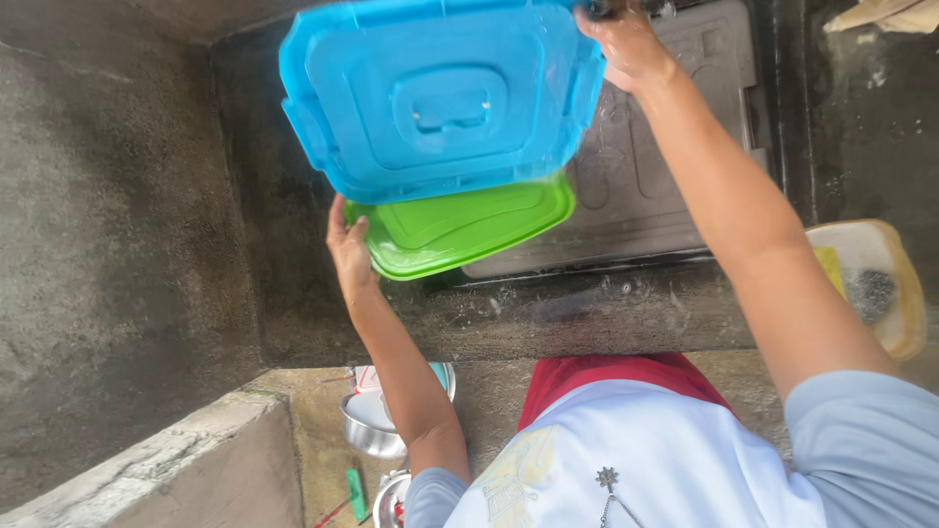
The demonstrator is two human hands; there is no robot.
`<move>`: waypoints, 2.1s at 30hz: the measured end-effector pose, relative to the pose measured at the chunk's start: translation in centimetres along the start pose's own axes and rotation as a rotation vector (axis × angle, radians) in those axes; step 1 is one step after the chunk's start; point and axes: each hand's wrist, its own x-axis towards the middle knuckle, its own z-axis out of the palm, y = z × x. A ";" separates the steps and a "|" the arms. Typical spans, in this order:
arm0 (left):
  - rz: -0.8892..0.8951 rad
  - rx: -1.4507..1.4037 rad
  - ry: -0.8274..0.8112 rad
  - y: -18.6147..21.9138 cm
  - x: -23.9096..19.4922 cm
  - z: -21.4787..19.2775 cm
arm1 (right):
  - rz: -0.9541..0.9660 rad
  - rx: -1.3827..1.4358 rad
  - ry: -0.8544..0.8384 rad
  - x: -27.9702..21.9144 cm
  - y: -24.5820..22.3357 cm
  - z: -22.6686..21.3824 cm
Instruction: The person scrubs a translucent plastic container with a yellow sponge, rinses it under a tap, and sets it aside. They then scrub and rinse a green lid and a blue lid. Finally, they scrub a large grey plastic tray with the sponge.
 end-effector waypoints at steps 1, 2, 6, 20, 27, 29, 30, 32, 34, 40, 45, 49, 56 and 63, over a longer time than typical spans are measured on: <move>-0.123 -0.024 0.023 -1.3 0.1 0.5 | 0.013 0.015 -0.088 -1.1 -1.8 0.9; -0.249 -0.047 0.042 -2.6 0.3 1.1 | -0.044 -0.150 -0.068 -2.2 -3.4 1.7; -0.342 -0.367 -0.094 -8.4 2.9 5.0 | -0.172 -0.653 -0.137 -6.9 -9.9 3.3; -0.065 -0.650 -0.488 -10.2 7.7 16.1 | -0.301 -1.890 -0.558 -17.6 -13.6 -1.2; 0.041 -0.608 -0.429 -11.3 5.5 20.0 | -0.072 -2.043 0.092 -10.3 -5.0 -3.9; 0.032 -0.725 -0.409 -11.0 5.1 22.3 | -0.080 -1.945 0.066 -4.7 -0.3 -1.4; 0.016 -0.775 -0.391 -11.0 4.6 22.2 | 0.005 -1.853 -0.041 -2.7 2.2 0.5; 0.008 -0.717 -0.327 -10.6 4.4 21.2 | -0.189 -1.828 -0.355 0.0 4.6 3.6; 0.009 -0.665 -0.266 -10.2 4.4 19.4 | 0.021 -1.890 -0.131 2.1 2.2 3.9; -0.001 -0.672 -0.191 -13.4 5.5 12.1 | 0.302 -1.074 0.174 0.2 -6.8 -0.9; 0.042 -0.730 -0.289 -19.1 8.6 13.0 | 0.201 -0.338 0.060 -2.4 -4.6 -3.8; -0.165 -0.802 -0.220 -19.4 10.7 15.1 | 0.002 -0.266 0.127 -3.4 -6.2 -4.5; -0.416 -1.395 -0.296 -21.9 6.2 31.8 | -0.351 -0.410 0.397 -10.8 -7.8 0.8; -0.412 -1.041 -0.299 -18.2 7.0 35.3 | -0.409 -1.399 0.646 -15.7 -9.9 3.0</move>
